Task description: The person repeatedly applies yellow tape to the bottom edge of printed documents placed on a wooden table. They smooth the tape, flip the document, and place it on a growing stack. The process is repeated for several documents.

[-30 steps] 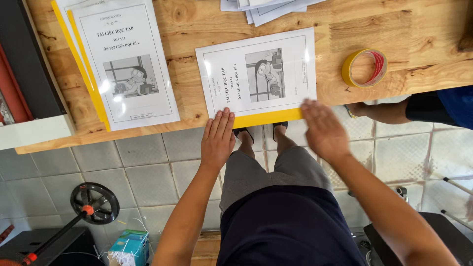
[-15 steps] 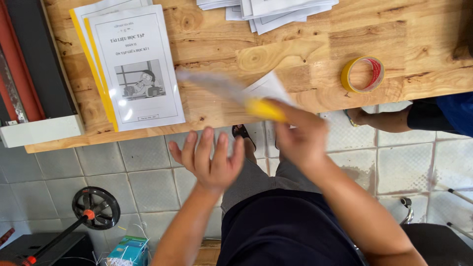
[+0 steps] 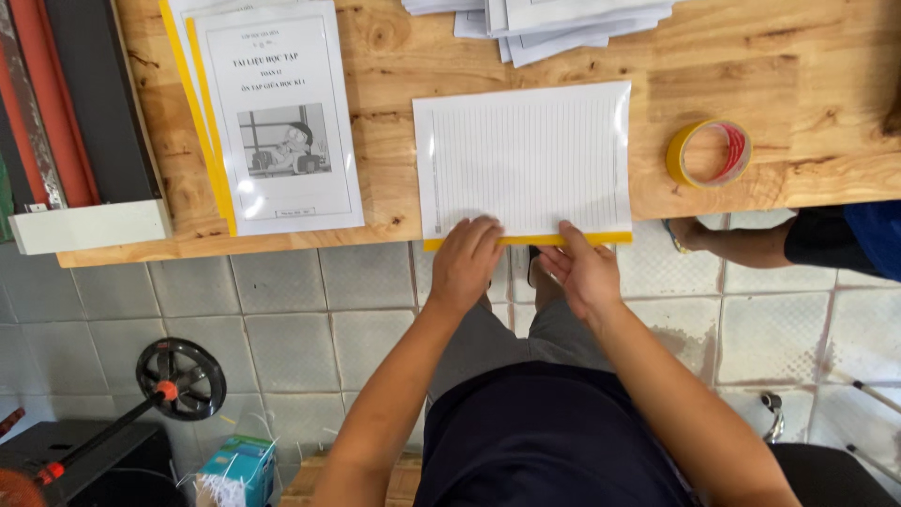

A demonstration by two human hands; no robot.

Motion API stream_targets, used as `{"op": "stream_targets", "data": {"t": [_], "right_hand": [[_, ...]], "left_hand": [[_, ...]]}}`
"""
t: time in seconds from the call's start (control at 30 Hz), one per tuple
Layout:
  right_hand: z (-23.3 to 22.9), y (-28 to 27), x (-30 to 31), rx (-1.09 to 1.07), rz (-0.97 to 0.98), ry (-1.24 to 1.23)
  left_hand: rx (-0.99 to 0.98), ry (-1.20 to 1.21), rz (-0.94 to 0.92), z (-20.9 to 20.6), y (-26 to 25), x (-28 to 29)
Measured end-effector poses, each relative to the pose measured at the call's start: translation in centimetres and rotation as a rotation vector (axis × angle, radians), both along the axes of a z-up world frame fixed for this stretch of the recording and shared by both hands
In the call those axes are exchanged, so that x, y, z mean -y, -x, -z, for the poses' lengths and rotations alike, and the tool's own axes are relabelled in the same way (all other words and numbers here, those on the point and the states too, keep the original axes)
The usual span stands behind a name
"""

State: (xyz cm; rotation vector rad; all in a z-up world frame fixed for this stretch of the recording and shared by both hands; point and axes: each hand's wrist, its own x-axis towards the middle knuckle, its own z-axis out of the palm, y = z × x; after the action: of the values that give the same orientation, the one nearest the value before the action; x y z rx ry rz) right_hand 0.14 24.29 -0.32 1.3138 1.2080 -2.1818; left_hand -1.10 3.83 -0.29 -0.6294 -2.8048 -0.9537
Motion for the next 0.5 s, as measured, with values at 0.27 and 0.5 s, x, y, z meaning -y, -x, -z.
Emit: {"op": "stream_targets", "data": {"t": [0.27,0.5], "right_hand": [[-4.1,-0.8,-0.1,-0.438,-0.858,-1.274],[-3.0,3.0,2.8,-0.868,-1.04,-1.493]], "left_hand": [[0.111,-0.111,0.066,-1.4,2.9,1.2],[0.193,-0.163,0.065,-1.9,3.8,1.2]]}}
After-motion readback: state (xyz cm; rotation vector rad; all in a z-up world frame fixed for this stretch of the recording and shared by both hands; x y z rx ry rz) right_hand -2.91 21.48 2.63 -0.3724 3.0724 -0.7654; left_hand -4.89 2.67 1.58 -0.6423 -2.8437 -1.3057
